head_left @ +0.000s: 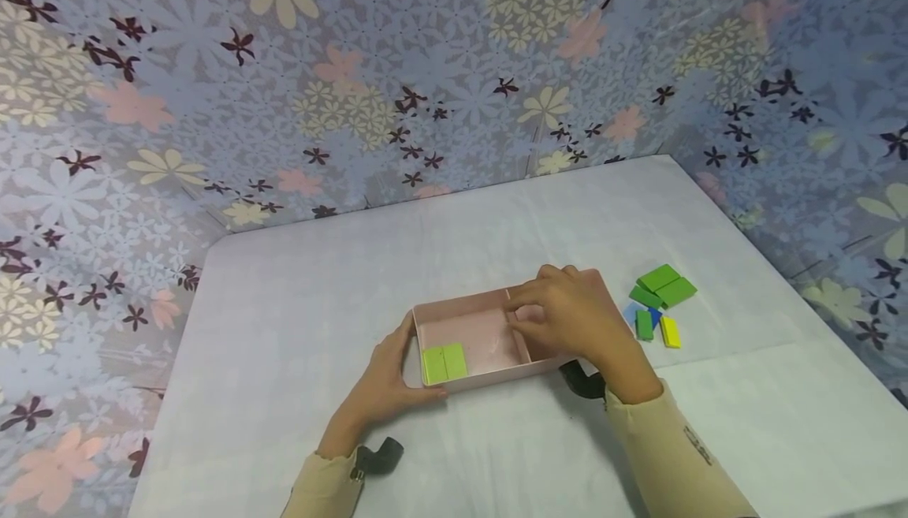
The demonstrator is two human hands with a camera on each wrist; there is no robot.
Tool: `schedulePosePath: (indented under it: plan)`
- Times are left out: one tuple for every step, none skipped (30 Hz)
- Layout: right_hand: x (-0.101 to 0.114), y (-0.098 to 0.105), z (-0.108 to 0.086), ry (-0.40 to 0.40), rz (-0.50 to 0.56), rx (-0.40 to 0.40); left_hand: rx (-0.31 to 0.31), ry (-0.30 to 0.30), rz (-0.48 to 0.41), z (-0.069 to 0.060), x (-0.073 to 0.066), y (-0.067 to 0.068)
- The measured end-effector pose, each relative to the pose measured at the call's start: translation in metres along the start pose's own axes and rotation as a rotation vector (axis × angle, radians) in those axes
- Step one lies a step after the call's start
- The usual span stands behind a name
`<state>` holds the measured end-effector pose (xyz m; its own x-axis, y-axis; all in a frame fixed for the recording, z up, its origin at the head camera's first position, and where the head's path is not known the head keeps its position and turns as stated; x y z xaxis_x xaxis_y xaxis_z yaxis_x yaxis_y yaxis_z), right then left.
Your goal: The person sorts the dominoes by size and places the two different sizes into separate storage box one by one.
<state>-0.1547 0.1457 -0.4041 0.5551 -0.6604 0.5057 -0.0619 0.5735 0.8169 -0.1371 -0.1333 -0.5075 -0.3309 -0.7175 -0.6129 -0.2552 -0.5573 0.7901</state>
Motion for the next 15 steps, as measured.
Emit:
schedulePosePath:
  plan:
    - [-0.001, 0.001, 0.0, -0.002, -0.012, -0.006, 0.002, 0.003, 0.0, 0.0, 0.0, 0.0]
    - [-0.002, 0.002, -0.001, -0.005, -0.026, -0.013, 0.003, 0.006, 0.001, 0.0, 0.0, 0.0]
    - [-0.002, 0.003, -0.001, -0.012, -0.033, -0.017, 0.005, 0.009, -0.001, 0.0, 0.0, 0.0]
    - [-0.003, 0.003, -0.001, -0.019, -0.034, -0.02, 0.005, 0.007, 0.001, 0.0, 0.001, 0.0]
    - [-0.005, 0.004, -0.002, -0.025, -0.03, -0.022, 0.006, 0.008, 0.0, 0.0, 0.001, 0.0]
    - [-0.006, 0.005, -0.003, -0.033, -0.03, -0.025, 0.011, 0.013, 0.003, 0.0, 0.001, 0.0]
    - [-0.006, 0.006, -0.003, -0.046, -0.022, -0.024, 0.011, 0.014, 0.004, 0.0, 0.001, 0.0]
    - [-0.007, 0.007, -0.004, -0.057, -0.012, -0.022, 0.01, 0.013, 0.005, 0.0, 0.001, 0.0]
    - [-0.008, 0.008, -0.005, -0.067, 0.006, -0.016, 0.008, 0.01, 0.002, 0.0, 0.001, 0.0]
    - [-0.009, 0.008, -0.005, -0.076, 0.016, -0.011, 0.006, 0.007, 0.003, 0.0, 0.001, 0.0]
    - [-0.01, 0.009, -0.006, -0.084, 0.025, -0.008, 0.003, 0.004, 0.001, 0.0, 0.001, 0.0]
    - [-0.011, 0.01, -0.006, -0.092, 0.033, -0.006, 0.001, 0.002, 0.0, 0.0, 0.001, 0.0]
    - [-0.012, 0.011, -0.007, -0.096, 0.041, -0.005, 0.0, 0.001, 0.0, 0.0, 0.001, -0.001]
    - [-0.013, 0.012, -0.009, -0.099, 0.047, -0.006, -0.002, -0.004, -0.005, 0.0, 0.001, -0.001]
    - [-0.014, 0.013, -0.01, -0.103, 0.056, -0.007, 0.0, -0.006, -0.007, 0.0, 0.001, -0.002]
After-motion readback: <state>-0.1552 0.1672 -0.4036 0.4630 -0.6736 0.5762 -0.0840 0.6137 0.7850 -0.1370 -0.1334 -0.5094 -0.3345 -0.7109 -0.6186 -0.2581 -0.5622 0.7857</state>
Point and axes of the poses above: each hand's wrist, its own z-axis towards the middle knuckle, its own y-axis out of the back of the hand, x = y × z, the point moved 4 cm from there along z, towards the middle knuckle, and after that the axes turned 12 degrees about z, right-handed, at the moved point
